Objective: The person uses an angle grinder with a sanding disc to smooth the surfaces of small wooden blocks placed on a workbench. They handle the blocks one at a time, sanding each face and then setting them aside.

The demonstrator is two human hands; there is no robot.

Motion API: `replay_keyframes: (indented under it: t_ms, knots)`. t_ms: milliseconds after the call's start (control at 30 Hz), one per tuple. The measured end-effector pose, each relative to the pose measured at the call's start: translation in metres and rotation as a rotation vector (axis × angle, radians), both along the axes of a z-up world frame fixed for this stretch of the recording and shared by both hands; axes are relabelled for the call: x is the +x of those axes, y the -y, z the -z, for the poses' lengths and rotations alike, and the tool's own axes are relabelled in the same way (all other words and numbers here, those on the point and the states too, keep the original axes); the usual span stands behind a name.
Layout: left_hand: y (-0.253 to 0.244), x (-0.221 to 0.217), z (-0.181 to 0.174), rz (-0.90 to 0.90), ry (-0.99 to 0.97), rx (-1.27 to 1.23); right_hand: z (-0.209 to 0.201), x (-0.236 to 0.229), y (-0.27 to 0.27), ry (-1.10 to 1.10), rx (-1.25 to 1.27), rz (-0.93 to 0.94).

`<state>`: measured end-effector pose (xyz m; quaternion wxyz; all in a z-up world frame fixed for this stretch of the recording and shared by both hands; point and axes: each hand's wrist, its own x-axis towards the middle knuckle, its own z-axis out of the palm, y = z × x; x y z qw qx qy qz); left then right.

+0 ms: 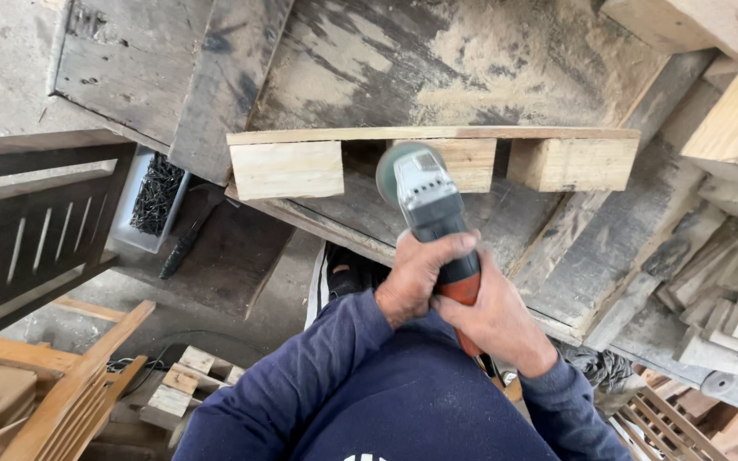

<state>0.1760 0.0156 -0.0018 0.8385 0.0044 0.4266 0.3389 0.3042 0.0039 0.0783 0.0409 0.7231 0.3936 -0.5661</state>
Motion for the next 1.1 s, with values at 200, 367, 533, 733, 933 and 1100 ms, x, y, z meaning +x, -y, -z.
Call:
replay_keyframes:
  t_ms: [200, 367, 533, 733, 933, 1100]
  knots:
    - [-0.001, 0.001, -0.005, -0.053, 0.051, 0.03, 0.001, 0.002, -0.009, -0.032, 0.015, -0.04]
    - [0.0, 0.004, 0.001, -0.035, -0.014, 0.02, 0.002, 0.006, -0.007, -0.052, 0.026, -0.033]
    - [-0.001, 0.003, -0.003, -0.078, -0.011, 0.03, 0.001, 0.009, -0.009, -0.081, 0.026, -0.036]
    - [0.005, 0.012, -0.006, -0.072, -0.032, 0.052, -0.002, 0.013, -0.007, -0.046, 0.018, -0.031]
    - [-0.013, 0.019, 0.001, -0.033, -0.012, 0.009, 0.001, 0.021, -0.019, -0.089, 0.091, -0.026]
    - [-0.012, 0.03, 0.0, -0.021, 0.037, 0.059, 0.0, 0.03, -0.01, -0.021, 0.05, 0.017]
